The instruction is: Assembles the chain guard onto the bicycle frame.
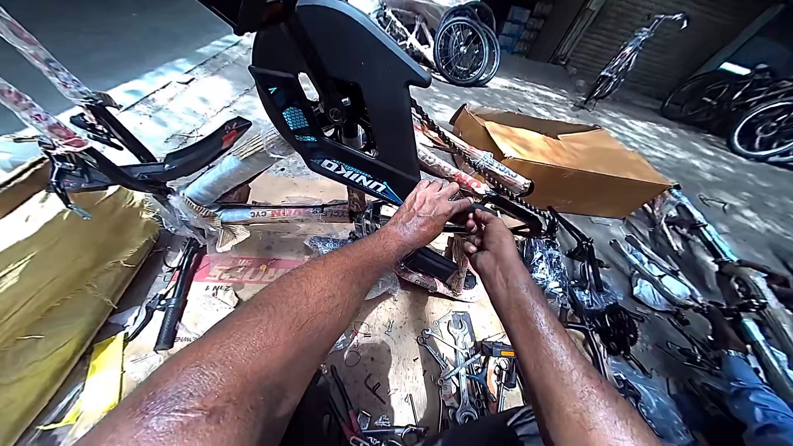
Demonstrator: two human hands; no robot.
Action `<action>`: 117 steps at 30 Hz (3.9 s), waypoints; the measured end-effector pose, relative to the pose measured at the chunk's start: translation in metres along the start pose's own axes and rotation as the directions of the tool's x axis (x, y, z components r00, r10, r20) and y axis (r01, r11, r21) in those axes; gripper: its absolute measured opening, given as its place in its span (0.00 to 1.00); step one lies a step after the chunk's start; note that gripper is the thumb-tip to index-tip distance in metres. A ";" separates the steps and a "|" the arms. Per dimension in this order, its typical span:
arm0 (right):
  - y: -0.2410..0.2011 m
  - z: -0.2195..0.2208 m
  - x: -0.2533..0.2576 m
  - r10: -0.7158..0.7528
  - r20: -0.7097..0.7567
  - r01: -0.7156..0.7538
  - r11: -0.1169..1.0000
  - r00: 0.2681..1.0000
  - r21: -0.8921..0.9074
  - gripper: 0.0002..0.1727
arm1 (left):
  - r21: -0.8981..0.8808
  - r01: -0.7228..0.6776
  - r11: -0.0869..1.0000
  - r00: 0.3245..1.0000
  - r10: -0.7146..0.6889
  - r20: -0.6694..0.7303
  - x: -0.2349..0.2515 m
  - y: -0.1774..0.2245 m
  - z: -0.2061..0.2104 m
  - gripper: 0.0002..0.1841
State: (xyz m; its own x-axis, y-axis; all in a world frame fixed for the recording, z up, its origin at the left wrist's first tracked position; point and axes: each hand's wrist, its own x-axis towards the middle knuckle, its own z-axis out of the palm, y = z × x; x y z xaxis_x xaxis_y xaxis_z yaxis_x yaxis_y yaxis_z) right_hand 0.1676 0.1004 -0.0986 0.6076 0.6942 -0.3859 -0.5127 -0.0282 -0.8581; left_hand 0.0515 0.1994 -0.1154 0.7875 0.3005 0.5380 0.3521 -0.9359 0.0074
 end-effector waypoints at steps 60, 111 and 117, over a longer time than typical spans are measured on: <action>0.234 -0.263 0.096 0.295 -0.291 -0.149 -0.422 0.910 -0.894 0.25 | -0.070 -0.022 0.997 0.963 0.040 0.267 -0.039 -0.008 -0.052 0.29; 0.034 -0.126 -0.150 -0.496 0.248 0.399 0.226 0.832 -0.888 0.26 | -0.652 0.321 -0.687 0.601 -0.385 0.701 0.014 0.096 0.001 0.16; 0.035 -0.096 -0.141 -0.442 0.161 0.387 0.488 0.882 -0.782 0.25 | -0.632 0.259 -0.731 0.580 -0.406 0.707 0.022 0.082 0.009 0.15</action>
State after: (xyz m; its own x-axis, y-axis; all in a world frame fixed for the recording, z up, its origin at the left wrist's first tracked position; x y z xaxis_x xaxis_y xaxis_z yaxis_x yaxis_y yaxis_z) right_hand 0.1226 -0.0674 -0.1065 0.6653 0.7407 0.0937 0.4599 -0.3077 -0.8330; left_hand 0.1020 0.1306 -0.1104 0.6711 0.6836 -0.2868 -0.3732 0.6458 0.6661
